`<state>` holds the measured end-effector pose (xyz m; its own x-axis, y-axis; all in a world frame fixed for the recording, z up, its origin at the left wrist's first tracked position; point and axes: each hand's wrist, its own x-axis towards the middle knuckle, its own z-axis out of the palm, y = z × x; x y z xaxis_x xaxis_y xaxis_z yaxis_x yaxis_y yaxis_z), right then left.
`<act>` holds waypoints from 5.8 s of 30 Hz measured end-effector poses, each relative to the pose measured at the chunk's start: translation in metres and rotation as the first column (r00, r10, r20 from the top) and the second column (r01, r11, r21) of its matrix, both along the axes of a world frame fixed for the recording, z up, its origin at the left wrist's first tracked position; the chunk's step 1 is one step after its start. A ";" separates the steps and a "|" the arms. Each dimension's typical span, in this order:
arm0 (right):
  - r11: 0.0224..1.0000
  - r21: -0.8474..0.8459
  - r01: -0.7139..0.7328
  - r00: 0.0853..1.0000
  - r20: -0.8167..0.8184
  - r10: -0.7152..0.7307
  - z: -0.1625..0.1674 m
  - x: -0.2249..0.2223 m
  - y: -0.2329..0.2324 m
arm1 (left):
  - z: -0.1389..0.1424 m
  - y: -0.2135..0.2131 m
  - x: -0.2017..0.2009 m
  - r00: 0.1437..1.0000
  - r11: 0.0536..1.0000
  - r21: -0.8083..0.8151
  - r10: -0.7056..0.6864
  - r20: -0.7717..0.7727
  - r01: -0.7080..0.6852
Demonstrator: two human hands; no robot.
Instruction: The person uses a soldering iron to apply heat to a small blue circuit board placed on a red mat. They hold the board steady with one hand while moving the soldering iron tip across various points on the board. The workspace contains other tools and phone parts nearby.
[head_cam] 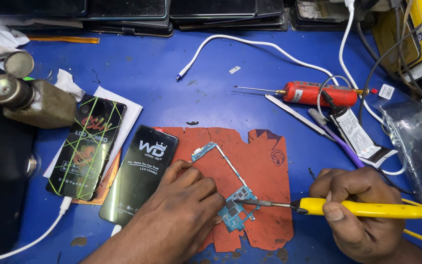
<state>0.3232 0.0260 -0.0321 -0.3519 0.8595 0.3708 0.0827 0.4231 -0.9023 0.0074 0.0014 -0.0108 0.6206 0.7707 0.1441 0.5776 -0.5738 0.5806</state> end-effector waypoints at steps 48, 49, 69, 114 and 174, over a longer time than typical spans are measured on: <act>1.000 -0.004 -0.005 1.000 -0.012 0.005 -0.001 -0.002 0.001 | -0.001 0.000 0.000 1.000 1.000 0.024 -0.005 -0.008 0.005; 1.000 -0.002 -0.011 1.000 0.001 0.011 -0.001 -0.001 0.000 | -0.001 0.000 0.000 1.000 1.000 0.024 -0.006 -0.014 0.007; 0.999 0.006 -0.043 0.999 0.023 0.043 -0.001 0.003 -0.001 | -0.004 0.000 -0.001 1.000 1.000 -0.002 0.005 0.000 -0.005; 0.999 -0.004 -0.046 0.999 0.022 0.046 -0.001 0.008 -0.002 | -0.001 0.000 -0.001 1.000 1.000 -0.016 -0.002 -0.006 0.002; 1.000 -0.004 -0.022 1.000 0.016 0.022 0.002 0.007 -0.002 | 0.001 0.000 0.000 1.000 0.999 -0.037 0.002 -0.030 -0.003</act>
<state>0.3304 0.0235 -0.0300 -0.3768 0.8528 0.3617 0.0873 0.4214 -0.9026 0.0078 0.0017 -0.0093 0.6226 0.7765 0.0969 0.5964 -0.5510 0.5838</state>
